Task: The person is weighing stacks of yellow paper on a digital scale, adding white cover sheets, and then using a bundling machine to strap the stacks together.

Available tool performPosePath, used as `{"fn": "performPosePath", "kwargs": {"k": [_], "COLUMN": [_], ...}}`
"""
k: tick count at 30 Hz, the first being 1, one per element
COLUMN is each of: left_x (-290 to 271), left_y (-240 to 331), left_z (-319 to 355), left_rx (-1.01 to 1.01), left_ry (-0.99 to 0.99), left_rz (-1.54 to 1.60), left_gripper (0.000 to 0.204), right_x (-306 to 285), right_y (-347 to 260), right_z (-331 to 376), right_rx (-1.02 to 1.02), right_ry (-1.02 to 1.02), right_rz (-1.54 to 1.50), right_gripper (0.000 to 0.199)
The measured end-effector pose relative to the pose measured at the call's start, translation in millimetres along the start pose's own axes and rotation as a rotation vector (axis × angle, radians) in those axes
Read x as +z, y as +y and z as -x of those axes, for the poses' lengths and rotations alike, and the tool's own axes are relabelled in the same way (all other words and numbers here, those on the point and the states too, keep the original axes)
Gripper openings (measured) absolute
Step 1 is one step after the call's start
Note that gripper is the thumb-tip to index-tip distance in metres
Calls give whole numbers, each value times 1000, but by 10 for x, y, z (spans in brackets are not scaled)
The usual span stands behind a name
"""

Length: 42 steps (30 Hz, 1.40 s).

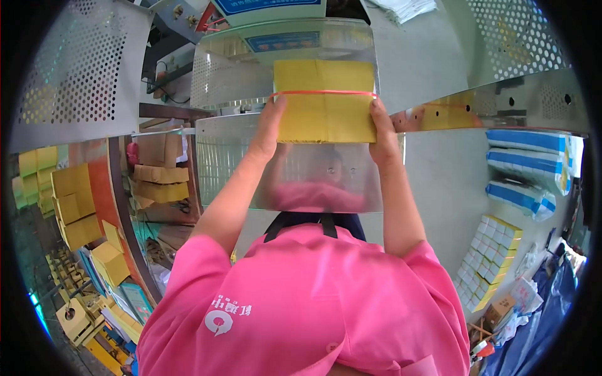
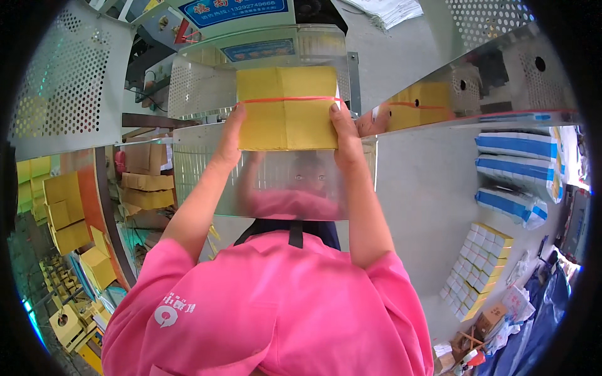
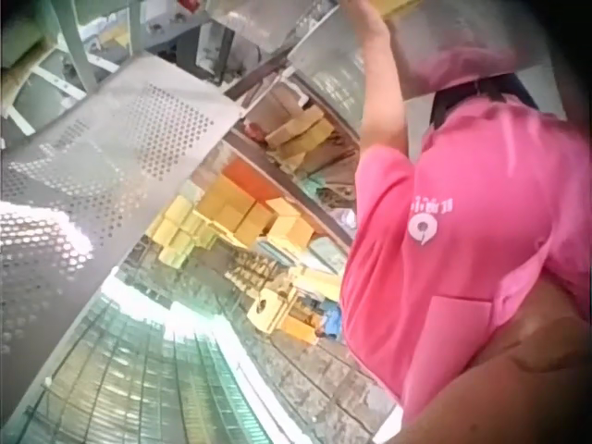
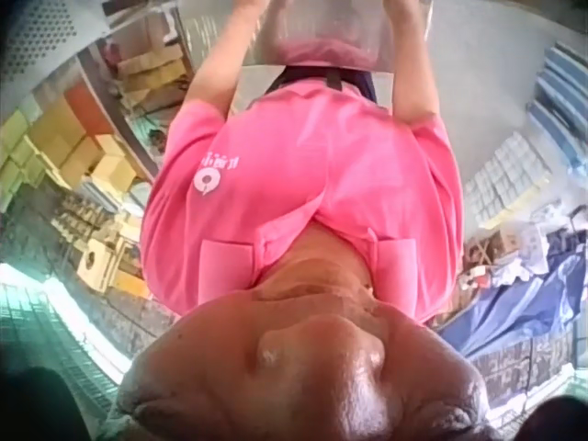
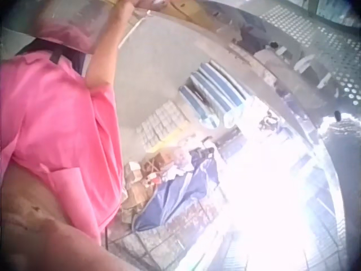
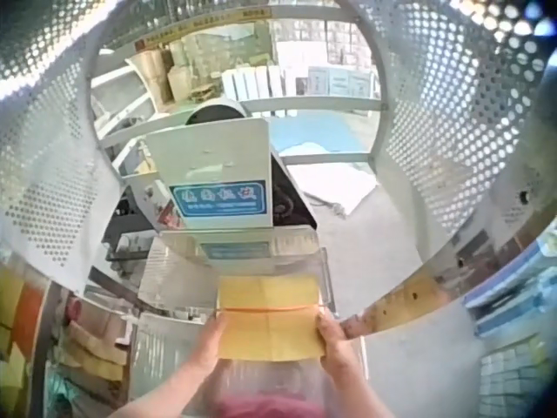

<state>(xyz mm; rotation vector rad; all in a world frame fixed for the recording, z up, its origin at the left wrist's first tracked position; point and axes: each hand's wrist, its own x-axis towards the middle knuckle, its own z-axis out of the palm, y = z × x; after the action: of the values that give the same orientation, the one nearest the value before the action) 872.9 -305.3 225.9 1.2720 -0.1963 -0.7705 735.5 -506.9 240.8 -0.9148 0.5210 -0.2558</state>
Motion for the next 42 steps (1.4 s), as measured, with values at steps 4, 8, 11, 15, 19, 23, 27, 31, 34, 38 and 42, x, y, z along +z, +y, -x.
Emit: {"fn": "performPosePath", "kwargs": {"k": [4,8,11,15,19,23,27,31,34,38,42], "left_x": [26,77,100,116,31,-93,-383,-646,-632,-315,-129], "left_y": [-14,-52,37,0,-61,46,305,328,285,151,-83], "left_z": [-11,-23,15,8,114,537,873,604,150,-86,-15], "left_rx": [-9,-20,-5,-31,47,95,-27,-72,-28,-293,-230], "left_ry": [10,73,18,100,171,292,155,209,198,-22,106], "left_rz": [35,60,32,24,-47,-615,-796,-387,-193,176,-47], "left_gripper": [69,60,60,60,56,47,44,42,43,48,50], "right_x": [43,46,22,-166,-196,-84,-97,-146,-163,-170,-211], "right_y": [-56,-1,8,232,328,173,-1,-189,-37,235,411], "right_z": [14,49,22,-87,-87,221,578,616,535,546,453], "right_rx": [-20,-25,17,-69,-123,-148,-135,-130,-113,-254,96], "right_ry": [40,155,84,75,168,227,330,515,516,508,483], "right_rz": [23,35,-11,35,293,736,1052,872,773,628,-18], "right_gripper": [49,48,50,50,47,46,44,41,44,46,41]}}
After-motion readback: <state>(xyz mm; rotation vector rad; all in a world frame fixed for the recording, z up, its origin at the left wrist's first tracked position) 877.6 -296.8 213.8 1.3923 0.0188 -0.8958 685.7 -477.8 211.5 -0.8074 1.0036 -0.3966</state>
